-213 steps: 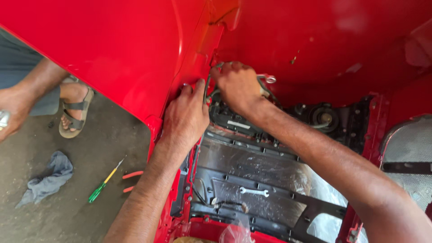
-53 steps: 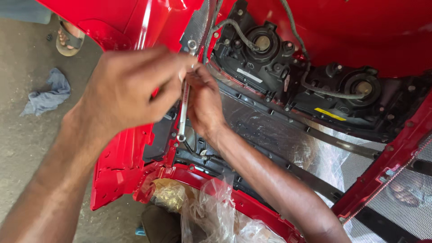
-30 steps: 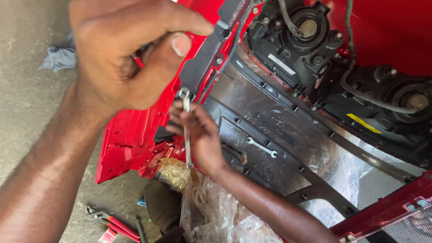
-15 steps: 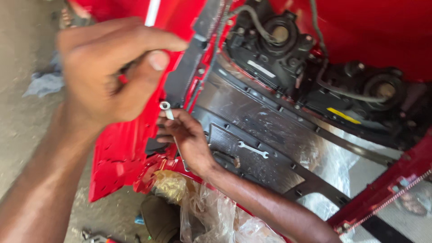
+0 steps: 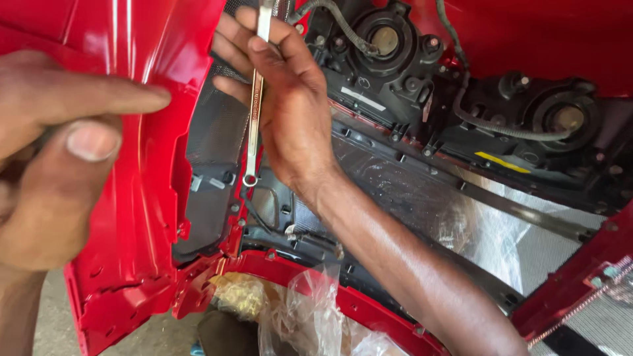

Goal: The person uses wrenches and a screwdriver to tighten bolts and secure components inside a red machinery housing, receiving tools from a nearby person and handling various small fasteners.

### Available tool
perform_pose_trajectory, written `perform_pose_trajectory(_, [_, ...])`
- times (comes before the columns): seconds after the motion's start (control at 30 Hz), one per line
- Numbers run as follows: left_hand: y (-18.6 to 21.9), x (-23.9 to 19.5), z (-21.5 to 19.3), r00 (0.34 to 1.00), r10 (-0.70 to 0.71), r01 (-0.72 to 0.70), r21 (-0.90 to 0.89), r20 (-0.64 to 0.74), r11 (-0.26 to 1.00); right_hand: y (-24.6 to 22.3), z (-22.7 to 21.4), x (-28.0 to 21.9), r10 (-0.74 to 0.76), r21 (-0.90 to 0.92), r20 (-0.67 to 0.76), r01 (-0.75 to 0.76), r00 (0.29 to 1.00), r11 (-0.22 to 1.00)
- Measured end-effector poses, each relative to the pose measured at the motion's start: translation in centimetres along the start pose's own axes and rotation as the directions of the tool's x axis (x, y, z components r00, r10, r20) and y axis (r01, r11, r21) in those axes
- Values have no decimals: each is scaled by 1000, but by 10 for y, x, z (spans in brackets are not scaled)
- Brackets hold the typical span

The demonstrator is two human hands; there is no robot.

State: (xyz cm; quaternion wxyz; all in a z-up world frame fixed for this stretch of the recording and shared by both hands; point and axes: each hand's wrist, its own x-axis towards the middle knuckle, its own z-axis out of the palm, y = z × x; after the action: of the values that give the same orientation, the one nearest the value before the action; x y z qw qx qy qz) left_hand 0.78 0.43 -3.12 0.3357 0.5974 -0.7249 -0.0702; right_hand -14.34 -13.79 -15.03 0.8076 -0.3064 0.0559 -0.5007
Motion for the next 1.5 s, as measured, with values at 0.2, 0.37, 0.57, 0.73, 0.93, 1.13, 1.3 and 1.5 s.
perform_pose_trajectory(0.2, [-32, -14, 3, 997, -72, 72, -27, 1, 997, -8, -6, 5, 73, -10, 23, -73, 997, 997])
perform_pose_trajectory(0.37, [-8, -22, 8, 991, -131, 125, -180, -19, 976, -12, -21, 19, 144, 20, 50, -145, 988, 989])
perform_pose_trajectory(0.57, [8, -20, 6, 953, -303, 301, -174, 16, 938, -13, -27, 34, -7, 143, 85, -6, 996, 990])
perform_pose_trajectory(0.73, [4, -23, 5, 961, -275, 273, -133, 5, 953, -14, -32, 43, -8, 193, 128, -17, 992, 981])
perform_pose_trajectory(0.93, [14, -14, 7, 982, -190, 190, -37, -19, 981, -13, -36, 54, -17, 172, 96, 0, 995, 985])
perform_pose_trajectory(1.13, [31, 13, -5, 1000, 17, -16, 79, -6, 997, -29, -28, 42, 38, 107, 124, -51, 992, 993])
perform_pose_trajectory(1.3, [43, 30, -10, 986, 160, -157, 74, -38, 985, -34, -36, -4, 170, -141, -67, -178, 983, 974])
perform_pose_trajectory(1.5, [46, 36, -14, 966, 258, -252, 128, -32, 959, 25, -91, -73, 276, -553, -357, -440, 892, 708])
